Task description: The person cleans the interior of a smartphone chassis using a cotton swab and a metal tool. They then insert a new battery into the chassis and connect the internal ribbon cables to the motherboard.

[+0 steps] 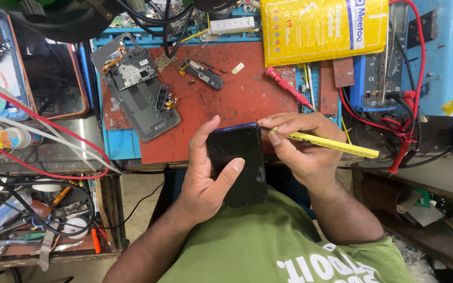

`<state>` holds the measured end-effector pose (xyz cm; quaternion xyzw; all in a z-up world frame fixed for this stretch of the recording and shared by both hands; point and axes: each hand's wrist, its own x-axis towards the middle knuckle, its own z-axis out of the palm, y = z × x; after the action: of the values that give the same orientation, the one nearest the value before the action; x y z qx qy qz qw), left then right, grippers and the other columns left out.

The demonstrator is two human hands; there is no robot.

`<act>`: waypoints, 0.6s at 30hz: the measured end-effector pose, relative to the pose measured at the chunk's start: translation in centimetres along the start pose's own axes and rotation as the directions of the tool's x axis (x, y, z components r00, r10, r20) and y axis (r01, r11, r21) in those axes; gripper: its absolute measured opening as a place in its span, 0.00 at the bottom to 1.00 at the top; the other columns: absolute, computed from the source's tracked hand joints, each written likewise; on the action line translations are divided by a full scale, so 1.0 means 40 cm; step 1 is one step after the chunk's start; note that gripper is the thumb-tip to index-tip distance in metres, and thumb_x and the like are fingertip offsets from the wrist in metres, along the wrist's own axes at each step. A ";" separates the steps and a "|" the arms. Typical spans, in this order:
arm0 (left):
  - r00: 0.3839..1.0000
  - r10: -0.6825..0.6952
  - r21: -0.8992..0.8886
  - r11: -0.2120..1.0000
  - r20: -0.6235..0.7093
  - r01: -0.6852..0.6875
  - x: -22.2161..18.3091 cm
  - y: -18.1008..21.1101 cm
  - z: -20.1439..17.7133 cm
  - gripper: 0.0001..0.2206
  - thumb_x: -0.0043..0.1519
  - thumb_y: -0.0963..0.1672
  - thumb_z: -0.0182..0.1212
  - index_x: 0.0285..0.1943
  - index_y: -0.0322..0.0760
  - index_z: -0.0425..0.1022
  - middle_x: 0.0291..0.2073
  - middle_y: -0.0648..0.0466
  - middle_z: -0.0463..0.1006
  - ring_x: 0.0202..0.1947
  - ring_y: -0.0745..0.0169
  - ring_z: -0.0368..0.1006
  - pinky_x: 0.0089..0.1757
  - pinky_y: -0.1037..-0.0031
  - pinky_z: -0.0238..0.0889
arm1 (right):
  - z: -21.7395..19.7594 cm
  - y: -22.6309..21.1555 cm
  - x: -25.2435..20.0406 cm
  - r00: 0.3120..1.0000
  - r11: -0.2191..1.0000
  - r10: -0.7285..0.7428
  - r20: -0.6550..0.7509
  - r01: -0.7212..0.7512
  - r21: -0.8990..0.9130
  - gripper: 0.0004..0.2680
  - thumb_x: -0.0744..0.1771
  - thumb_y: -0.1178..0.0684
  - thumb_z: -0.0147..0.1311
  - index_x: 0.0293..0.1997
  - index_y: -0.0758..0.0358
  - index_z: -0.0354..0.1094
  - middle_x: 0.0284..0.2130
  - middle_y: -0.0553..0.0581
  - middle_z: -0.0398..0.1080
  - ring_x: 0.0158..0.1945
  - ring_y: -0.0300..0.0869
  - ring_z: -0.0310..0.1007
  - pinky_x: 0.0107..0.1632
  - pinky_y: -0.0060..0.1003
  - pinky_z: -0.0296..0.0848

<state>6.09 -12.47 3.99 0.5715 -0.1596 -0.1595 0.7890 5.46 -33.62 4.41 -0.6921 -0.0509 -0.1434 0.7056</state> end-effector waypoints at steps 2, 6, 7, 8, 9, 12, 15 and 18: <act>1.000 0.028 0.063 0.998 -0.006 -0.027 -0.001 0.001 0.001 0.31 0.70 0.35 0.55 0.81 0.36 0.44 0.67 0.48 0.62 0.68 0.63 0.61 0.69 0.68 0.54 | 0.000 -0.002 -0.002 1.000 1.000 0.003 0.001 -0.003 -0.009 0.06 0.69 0.69 0.57 0.46 0.68 0.65 0.47 0.67 0.76 0.51 0.47 0.80 0.58 0.41 0.80; 1.000 0.023 0.042 0.999 0.000 -0.023 -0.007 0.000 0.006 0.30 0.71 0.35 0.55 0.80 0.35 0.45 0.66 0.49 0.65 0.67 0.64 0.63 0.68 0.69 0.57 | 0.003 -0.005 -0.007 1.000 1.000 -0.007 0.000 0.007 -0.028 0.06 0.69 0.69 0.57 0.46 0.69 0.65 0.46 0.67 0.76 0.51 0.48 0.79 0.58 0.42 0.80; 1.000 0.027 0.045 0.999 0.002 -0.027 -0.009 -0.001 0.007 0.30 0.71 0.35 0.55 0.80 0.36 0.45 0.65 0.49 0.66 0.66 0.64 0.64 0.67 0.69 0.57 | 0.003 -0.008 -0.008 1.000 0.997 -0.021 0.005 0.021 -0.069 0.06 0.69 0.69 0.57 0.46 0.69 0.65 0.46 0.67 0.76 0.51 0.48 0.80 0.58 0.42 0.80; 1.000 0.030 0.064 0.998 -0.002 -0.030 -0.011 -0.001 0.008 0.30 0.71 0.35 0.55 0.80 0.36 0.45 0.65 0.49 0.67 0.65 0.64 0.65 0.67 0.69 0.59 | 0.002 -0.012 -0.010 0.999 0.993 -0.035 0.011 0.036 -0.109 0.06 0.69 0.69 0.57 0.46 0.69 0.65 0.46 0.67 0.76 0.51 0.48 0.80 0.57 0.41 0.80; 0.999 0.033 0.083 0.996 -0.006 -0.032 -0.014 -0.002 0.010 0.30 0.71 0.35 0.55 0.80 0.36 0.45 0.64 0.48 0.68 0.65 0.64 0.67 0.66 0.69 0.60 | 0.002 -0.014 -0.010 0.999 0.991 -0.050 0.022 0.052 -0.125 0.06 0.69 0.68 0.58 0.46 0.69 0.65 0.46 0.67 0.76 0.51 0.48 0.80 0.57 0.41 0.80; 0.999 0.034 0.054 0.998 -0.007 -0.033 -0.020 -0.006 0.018 0.33 0.69 0.35 0.59 0.80 0.37 0.44 0.63 0.48 0.70 0.62 0.63 0.71 0.63 0.70 0.65 | 0.005 -0.021 -0.017 1.000 0.996 -0.008 0.009 0.009 -0.087 0.06 0.68 0.67 0.58 0.46 0.68 0.66 0.46 0.66 0.76 0.52 0.47 0.80 0.57 0.42 0.81; 0.999 0.024 0.080 0.997 -0.041 -0.021 -0.035 -0.010 0.034 0.37 0.64 0.36 0.68 0.78 0.38 0.47 0.60 0.48 0.73 0.58 0.63 0.74 0.59 0.71 0.70 | 0.014 -0.026 -0.036 0.977 0.968 0.208 -0.035 -0.201 0.153 0.05 0.69 0.67 0.58 0.45 0.68 0.66 0.45 0.67 0.76 0.51 0.47 0.79 0.56 0.43 0.81; 0.996 0.046 0.187 0.982 -0.080 -0.030 -0.049 -0.015 0.037 0.38 0.58 0.38 0.76 0.74 0.39 0.53 0.55 0.49 0.76 0.54 0.66 0.76 0.55 0.74 0.74 | 0.005 -0.036 -0.054 0.925 0.860 0.378 0.027 -0.362 0.359 0.06 0.68 0.68 0.58 0.45 0.69 0.65 0.43 0.67 0.76 0.47 0.46 0.79 0.54 0.42 0.79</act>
<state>3.66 -13.07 3.74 0.6457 -0.1515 -0.1046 0.7410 3.03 -33.14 5.23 -0.5458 0.0733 -0.0086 0.8347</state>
